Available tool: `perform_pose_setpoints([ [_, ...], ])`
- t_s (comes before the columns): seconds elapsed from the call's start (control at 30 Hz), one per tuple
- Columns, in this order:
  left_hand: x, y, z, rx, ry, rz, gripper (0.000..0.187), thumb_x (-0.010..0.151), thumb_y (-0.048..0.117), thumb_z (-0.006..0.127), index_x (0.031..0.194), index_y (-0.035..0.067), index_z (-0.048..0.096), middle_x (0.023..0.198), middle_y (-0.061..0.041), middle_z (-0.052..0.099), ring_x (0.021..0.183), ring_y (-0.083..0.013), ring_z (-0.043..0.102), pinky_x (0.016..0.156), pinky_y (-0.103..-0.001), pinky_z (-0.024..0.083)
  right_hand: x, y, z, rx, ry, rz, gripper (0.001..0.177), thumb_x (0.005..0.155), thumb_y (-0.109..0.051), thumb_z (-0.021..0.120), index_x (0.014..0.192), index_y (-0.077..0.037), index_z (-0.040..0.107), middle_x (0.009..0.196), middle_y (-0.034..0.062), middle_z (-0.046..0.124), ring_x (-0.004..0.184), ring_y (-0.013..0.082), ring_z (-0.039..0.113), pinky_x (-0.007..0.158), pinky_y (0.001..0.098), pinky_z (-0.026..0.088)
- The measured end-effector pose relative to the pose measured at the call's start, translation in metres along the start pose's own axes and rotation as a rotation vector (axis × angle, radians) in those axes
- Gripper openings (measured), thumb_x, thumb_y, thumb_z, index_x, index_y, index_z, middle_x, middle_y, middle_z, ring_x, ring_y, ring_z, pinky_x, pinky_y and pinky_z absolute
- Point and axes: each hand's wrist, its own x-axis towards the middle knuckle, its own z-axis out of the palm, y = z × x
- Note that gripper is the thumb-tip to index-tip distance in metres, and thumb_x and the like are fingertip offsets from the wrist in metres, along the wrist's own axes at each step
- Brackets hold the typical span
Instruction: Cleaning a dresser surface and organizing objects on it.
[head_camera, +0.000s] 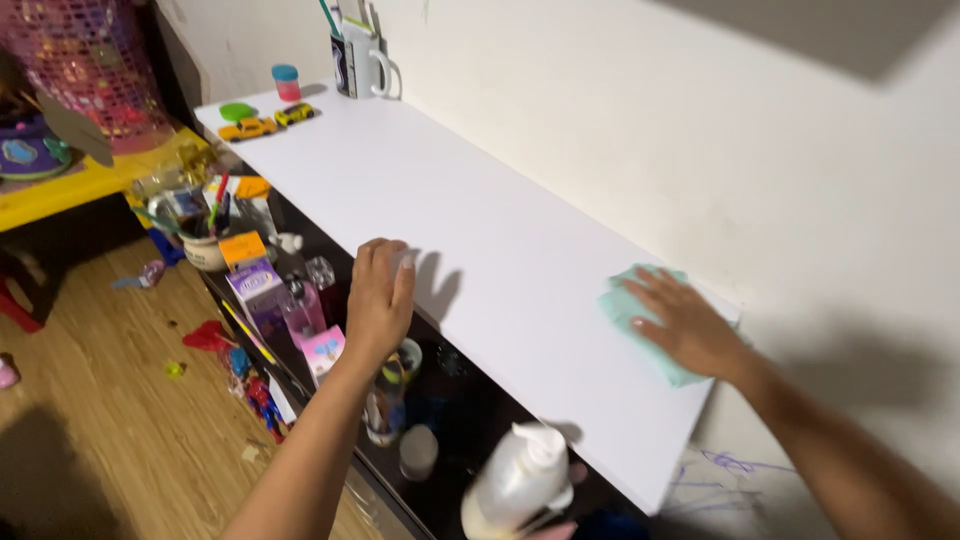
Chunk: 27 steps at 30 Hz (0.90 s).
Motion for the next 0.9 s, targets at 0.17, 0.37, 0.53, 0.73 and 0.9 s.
perform_pose_setpoints([
  [0.17,0.009,-0.039,-0.011,0.106,0.012,0.113,0.047,0.095,0.021,0.059,0.136,-0.002,0.054,0.144,-0.027,0.048,0.135,-0.0449,0.047,0.111,-0.050,0.041,0.060,0.009,0.005,0.019,0.004,0.116,0.063,0.100,-0.050,0.041,0.156,-0.021,0.034,0.167,0.0097,0.023,0.153,0.0341,0.019,0.121,0.0509,0.022],
  [0.37,0.008,-0.045,-0.033,0.140,-0.022,0.090,0.058,0.080,0.009,0.068,0.136,-0.001,0.055,0.143,-0.023,0.050,0.136,-0.0426,0.047,0.113,-0.048,0.039,0.169,-0.018,0.005,0.032,-0.014,0.029,0.062,0.101,-0.047,0.043,0.156,-0.019,0.034,0.166,0.0093,0.026,0.153,0.0339,0.021,0.119,0.0497,0.027],
  [0.53,0.017,-0.064,-0.043,0.159,-0.079,0.052,0.062,0.079,0.008,0.071,0.137,-0.003,0.052,0.146,-0.025,0.046,0.136,-0.0436,0.045,0.112,-0.049,0.037,0.254,-0.044,0.008,0.035,0.006,-0.033,0.062,0.102,-0.048,0.042,0.157,-0.019,0.034,0.166,0.0099,0.027,0.153,0.0345,0.021,0.120,0.0486,0.027],
  [0.73,0.048,-0.078,-0.057,0.116,-0.112,0.019,0.057,0.082,0.010,0.069,0.136,0.000,0.055,0.145,-0.022,0.049,0.136,-0.0410,0.047,0.112,-0.048,0.038,0.324,-0.059,0.013,0.036,-0.015,-0.040,0.062,0.104,-0.050,0.038,0.158,-0.022,0.031,0.167,0.0082,0.025,0.154,0.0337,0.020,0.122,0.0462,0.027],
  [0.9,0.088,-0.103,-0.058,0.122,-0.012,0.121,0.056,0.086,0.011,0.067,0.138,-0.003,0.052,0.145,-0.024,0.049,0.141,-0.0430,0.043,0.114,-0.049,0.037,0.364,-0.072,0.016,0.045,-0.030,-0.028,0.061,0.104,-0.050,0.037,0.158,-0.023,0.030,0.167,0.0077,0.023,0.154,0.0332,0.018,0.122,0.0464,0.026],
])
